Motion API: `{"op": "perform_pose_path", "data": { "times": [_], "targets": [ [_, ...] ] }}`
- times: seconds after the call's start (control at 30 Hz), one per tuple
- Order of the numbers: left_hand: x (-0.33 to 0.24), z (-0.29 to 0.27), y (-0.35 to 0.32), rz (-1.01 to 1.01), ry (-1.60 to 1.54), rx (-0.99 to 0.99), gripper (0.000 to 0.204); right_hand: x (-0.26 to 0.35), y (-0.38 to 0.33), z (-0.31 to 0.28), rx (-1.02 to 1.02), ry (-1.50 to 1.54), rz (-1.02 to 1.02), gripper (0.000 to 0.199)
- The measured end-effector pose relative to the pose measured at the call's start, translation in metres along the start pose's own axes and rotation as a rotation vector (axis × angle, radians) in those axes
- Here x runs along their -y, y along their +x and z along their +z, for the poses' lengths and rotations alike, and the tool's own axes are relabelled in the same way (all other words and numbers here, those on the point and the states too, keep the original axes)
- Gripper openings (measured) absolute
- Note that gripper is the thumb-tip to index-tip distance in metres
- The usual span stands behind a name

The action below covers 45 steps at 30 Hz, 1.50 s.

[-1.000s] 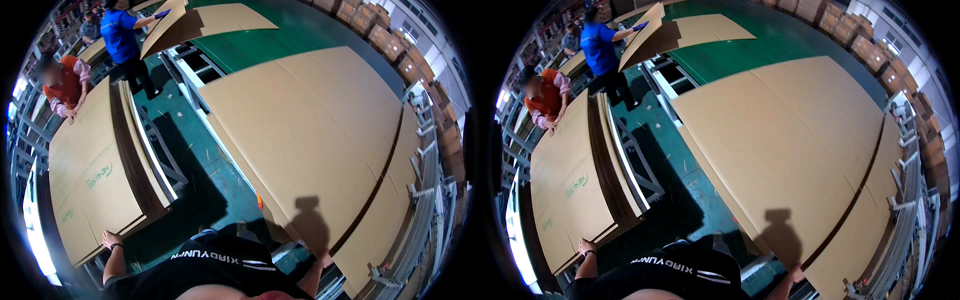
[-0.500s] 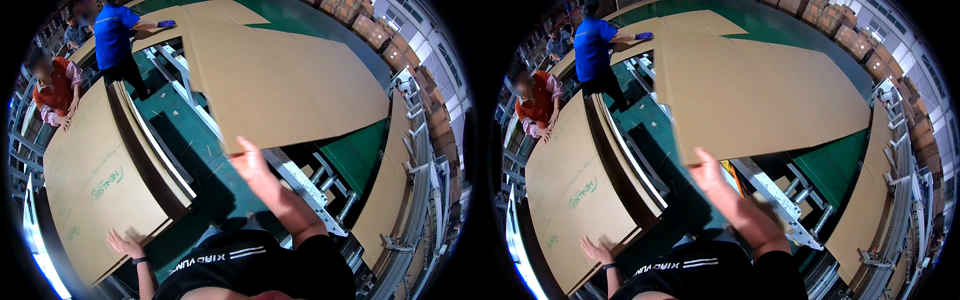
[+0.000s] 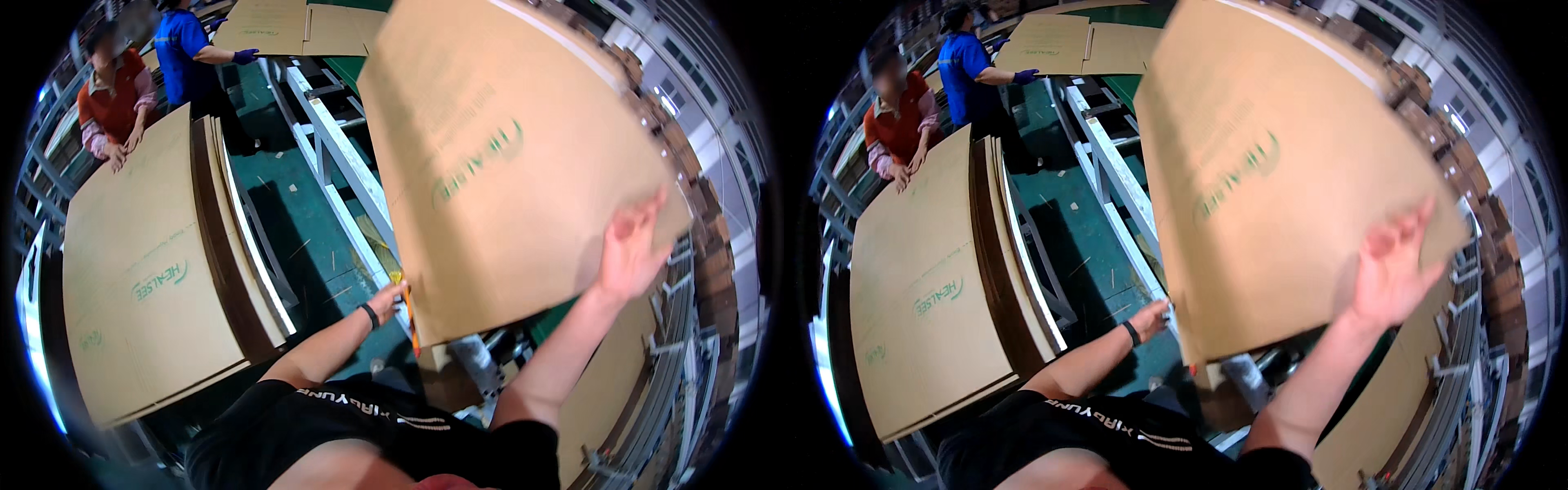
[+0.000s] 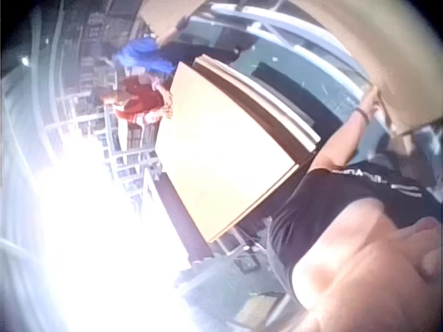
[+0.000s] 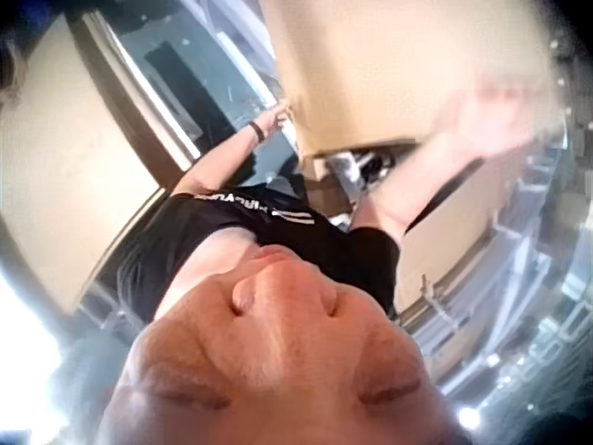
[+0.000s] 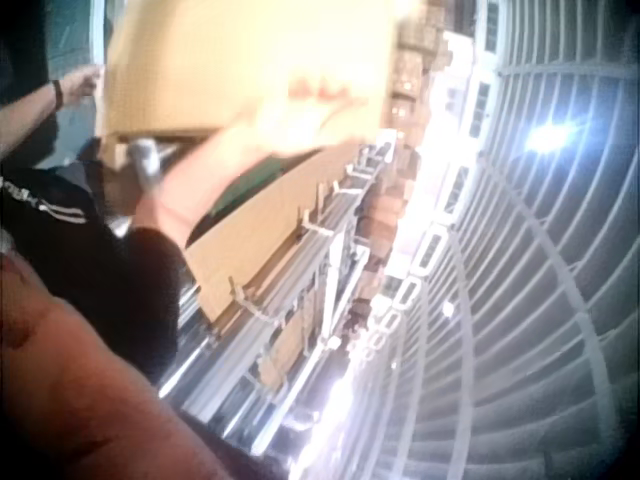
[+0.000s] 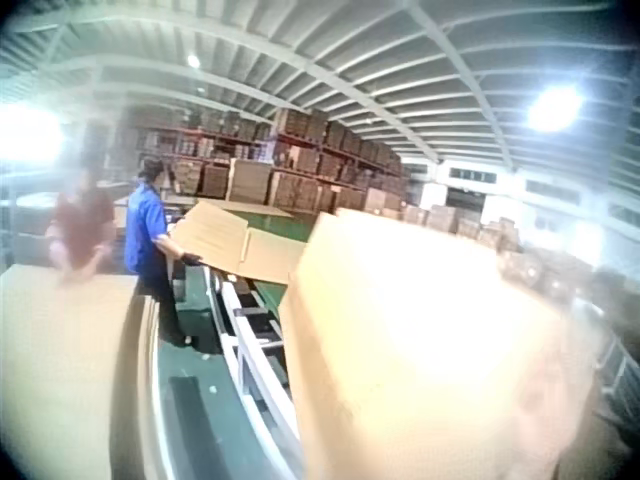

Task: The person repeatedly picks up flat cardboard sheets from a conveyor belt, folds them along pre-scored lines, and stacks the folded pieces. The person handles the cardboard by hand, aligning edges and creasing folds before placing each piece onto a growing stack.

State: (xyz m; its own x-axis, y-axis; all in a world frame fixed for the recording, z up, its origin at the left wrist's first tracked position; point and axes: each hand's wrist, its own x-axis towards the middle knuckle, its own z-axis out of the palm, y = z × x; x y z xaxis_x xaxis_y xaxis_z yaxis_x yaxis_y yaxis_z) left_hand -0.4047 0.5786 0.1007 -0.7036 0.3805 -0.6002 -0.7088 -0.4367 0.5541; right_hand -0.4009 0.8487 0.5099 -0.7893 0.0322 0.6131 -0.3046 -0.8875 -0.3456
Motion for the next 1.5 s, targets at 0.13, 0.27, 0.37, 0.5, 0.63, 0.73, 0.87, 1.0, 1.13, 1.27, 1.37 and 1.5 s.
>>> {"op": "perform_pose_path", "data": {
  "times": [0.13,0.27,0.37,0.5,0.63,0.73,0.87,1.0,1.13,1.27,1.37,1.5],
  "targets": [
    [0.057,0.01,0.05,0.246,-0.079,0.11,0.049,0.071,-0.079,-0.21,-0.707,-0.489,-0.214,0.073],
    [0.075,0.01,0.073,0.211,0.026,-0.11,0.044,0.072,-0.234,-0.396,-0.826,-1.501,0.072,0.065],
    [0.058,0.024,0.048,0.23,0.106,-0.209,0.041,0.05,-0.272,-0.415,-0.516,-2.362,0.503,0.065],
    [-0.008,0.053,-0.015,0.413,0.097,-0.182,0.037,0.044,-0.258,-0.401,-1.335,-1.68,0.027,0.072],
    [-0.082,0.023,-0.11,0.481,0.128,-0.133,0.037,0.044,-0.248,-0.353,-1.037,-0.358,0.179,0.057],
    [-0.111,-0.016,-0.199,0.542,0.171,-0.149,0.04,-0.002,-0.284,-0.307,-1.043,-0.248,0.134,0.05],
    [-0.118,-0.079,-0.34,0.572,0.191,-0.21,0.04,-0.072,-0.331,-0.221,-0.827,0.011,0.208,0.054],
    [-0.114,-0.139,-0.478,0.634,0.261,-0.395,0.044,-0.143,-0.374,-0.126,-0.62,0.046,0.375,0.059],
    [-0.078,-0.246,-0.632,0.713,0.277,-0.643,0.056,-0.242,-0.417,-0.028,-0.606,-0.038,0.555,0.063],
    [-0.045,-0.368,-0.777,0.696,0.256,-0.652,0.055,-0.339,-0.439,0.108,-0.427,-0.229,0.885,0.054],
    [-0.006,-0.479,-0.863,0.696,0.243,-0.895,0.054,-0.416,-0.492,0.18,-0.102,-0.049,1.252,0.037],
    [0.037,-0.59,-0.943,0.606,1.184,-1.891,0.034,-0.503,-0.552,0.27,0.218,0.017,1.504,0.038]
  ]
}}
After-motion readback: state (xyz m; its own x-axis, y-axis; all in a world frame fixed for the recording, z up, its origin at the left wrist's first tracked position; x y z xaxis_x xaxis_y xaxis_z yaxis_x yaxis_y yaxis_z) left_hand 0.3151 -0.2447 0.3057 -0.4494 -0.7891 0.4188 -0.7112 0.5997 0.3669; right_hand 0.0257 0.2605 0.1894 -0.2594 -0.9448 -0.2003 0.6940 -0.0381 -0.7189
